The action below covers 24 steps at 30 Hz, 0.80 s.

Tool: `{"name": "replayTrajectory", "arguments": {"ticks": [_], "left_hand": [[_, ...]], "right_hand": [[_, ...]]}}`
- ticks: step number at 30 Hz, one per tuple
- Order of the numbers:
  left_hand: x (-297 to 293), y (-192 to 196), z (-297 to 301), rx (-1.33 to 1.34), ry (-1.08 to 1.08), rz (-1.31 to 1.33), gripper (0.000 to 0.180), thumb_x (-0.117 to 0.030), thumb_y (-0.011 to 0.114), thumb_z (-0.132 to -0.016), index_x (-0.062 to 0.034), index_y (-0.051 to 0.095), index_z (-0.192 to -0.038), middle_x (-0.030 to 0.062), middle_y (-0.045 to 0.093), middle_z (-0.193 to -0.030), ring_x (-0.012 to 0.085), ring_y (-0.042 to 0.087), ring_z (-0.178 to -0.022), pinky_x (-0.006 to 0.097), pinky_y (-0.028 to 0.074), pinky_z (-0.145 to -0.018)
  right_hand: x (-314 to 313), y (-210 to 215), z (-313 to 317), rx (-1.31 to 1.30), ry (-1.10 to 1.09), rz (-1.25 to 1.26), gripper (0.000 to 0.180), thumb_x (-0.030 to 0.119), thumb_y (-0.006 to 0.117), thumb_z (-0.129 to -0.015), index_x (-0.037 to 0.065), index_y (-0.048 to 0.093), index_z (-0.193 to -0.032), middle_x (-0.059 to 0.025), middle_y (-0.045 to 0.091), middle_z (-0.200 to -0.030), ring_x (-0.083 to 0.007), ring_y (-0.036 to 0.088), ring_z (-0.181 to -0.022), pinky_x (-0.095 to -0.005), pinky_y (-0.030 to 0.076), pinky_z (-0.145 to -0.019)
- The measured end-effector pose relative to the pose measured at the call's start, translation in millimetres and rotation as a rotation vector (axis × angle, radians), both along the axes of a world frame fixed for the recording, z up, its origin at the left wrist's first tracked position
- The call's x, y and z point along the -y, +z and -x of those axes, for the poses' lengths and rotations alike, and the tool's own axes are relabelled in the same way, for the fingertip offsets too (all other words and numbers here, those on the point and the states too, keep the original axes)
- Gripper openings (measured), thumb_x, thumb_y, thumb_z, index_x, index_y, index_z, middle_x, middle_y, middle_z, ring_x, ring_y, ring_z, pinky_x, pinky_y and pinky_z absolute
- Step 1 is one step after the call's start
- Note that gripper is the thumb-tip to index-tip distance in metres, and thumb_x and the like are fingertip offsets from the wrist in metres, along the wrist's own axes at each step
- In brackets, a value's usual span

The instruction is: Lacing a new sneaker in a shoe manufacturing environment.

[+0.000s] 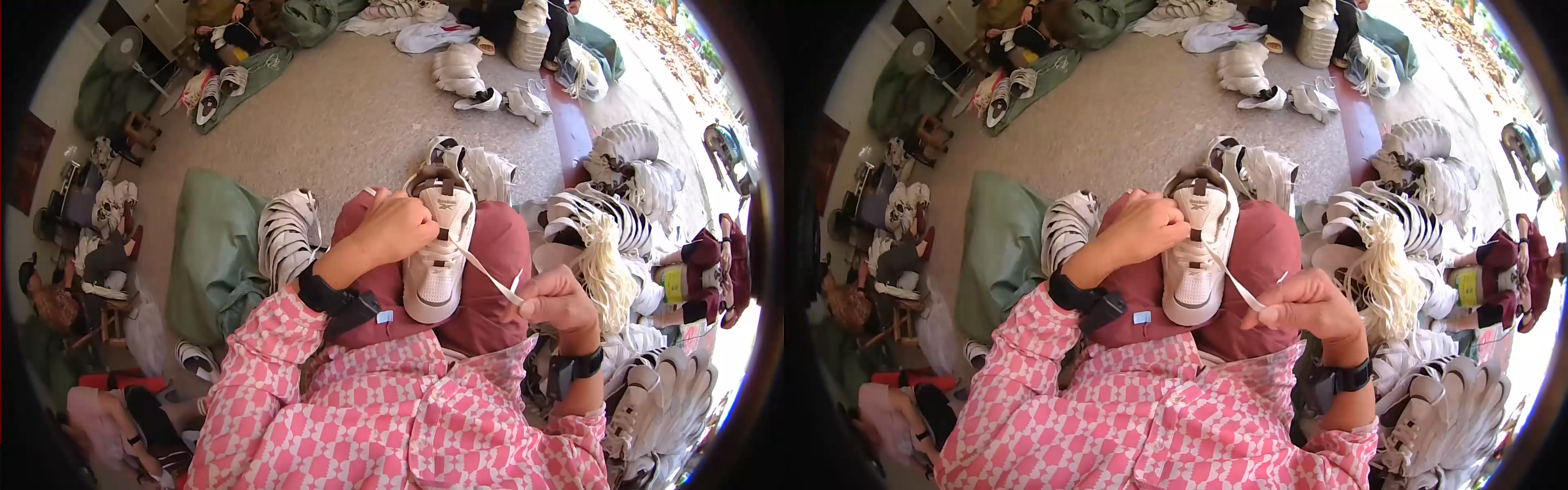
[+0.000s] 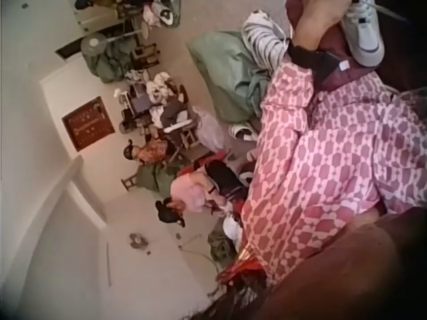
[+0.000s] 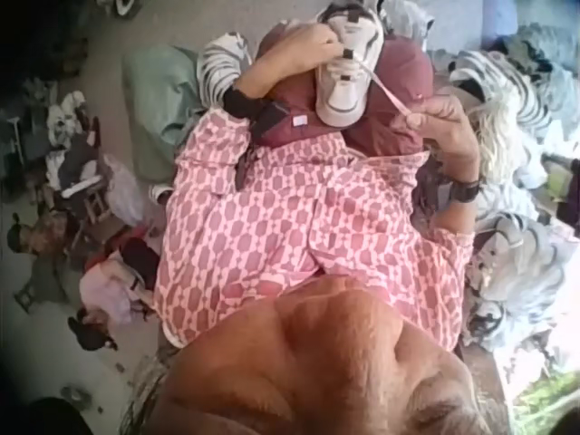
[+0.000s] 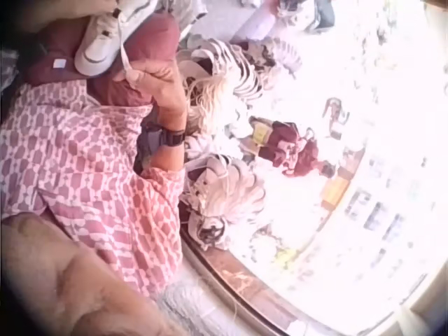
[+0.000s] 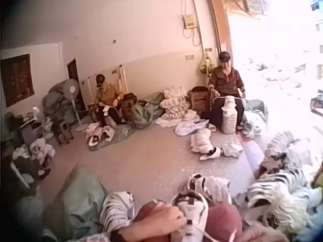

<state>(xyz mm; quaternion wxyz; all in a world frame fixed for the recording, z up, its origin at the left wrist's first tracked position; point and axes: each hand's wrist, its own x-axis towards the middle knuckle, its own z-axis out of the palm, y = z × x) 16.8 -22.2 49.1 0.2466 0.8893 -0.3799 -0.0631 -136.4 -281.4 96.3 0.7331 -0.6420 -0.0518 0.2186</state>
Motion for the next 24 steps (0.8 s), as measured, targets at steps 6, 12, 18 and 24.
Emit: {"name": "replayTrajectory", "arguments": {"ticks": [6, 12, 18, 24], "left_hand": [[3, -4, -1, 0.085, 0.010, -0.015, 0.029, -0.026, 0.054, -0.085, -0.0041, 0.069, -0.073, 0.0119, 0.067, -0.082, 0.0306, 0.060, -0.085, 0.043, 0.041, -0.081], [-8, 4, 5, -0.336, 0.089, 0.253, 0.019, -0.019, 0.061, -0.090, -0.0025, 0.069, -0.085, 0.0072, 0.065, -0.083, 0.0183, 0.062, -0.078, 0.031, 0.048, -0.070], [-5, 19, 1, -0.088, 0.126, 0.660, 0.012, -0.008, 0.065, -0.087, -0.0027, 0.067, -0.098, 0.0050, 0.063, -0.089, 0.0147, 0.060, -0.083, 0.029, 0.048, -0.074], [13, 15, -2, -0.140, -0.272, 0.617, 0.014, -0.002, 0.063, -0.087, -0.0025, 0.065, -0.101, 0.0042, 0.062, -0.092, 0.0153, 0.060, -0.086, 0.028, 0.048, -0.074]], "right_hand": [[29, -11, 13, 0.253, -0.187, -0.664, 0.029, 0.022, 0.065, -0.092, -0.007, 0.069, -0.088, -0.0087, 0.063, -0.062, -0.0132, 0.052, -0.057, -0.0279, 0.036, -0.052], [70, -26, 19, 0.351, -0.882, -0.331, 0.026, 0.028, 0.050, -0.102, 0.003, 0.056, -0.097, -0.0043, 0.053, -0.107, -0.0095, 0.044, -0.077, -0.0257, 0.036, -0.070], [133, -55, 36, 0.275, -0.569, -1.091, 0.025, 0.020, 0.047, -0.103, -0.002, 0.056, -0.111, -0.0065, 0.059, -0.114, -0.0104, 0.039, -0.063, -0.0263, 0.032, -0.053], [187, -94, 50, 0.129, -0.981, -1.255, 0.019, 0.012, 0.053, -0.100, -0.002, 0.060, -0.110, -0.0117, 0.066, -0.105, -0.0148, 0.059, -0.079, -0.0258, 0.044, -0.057]]}}
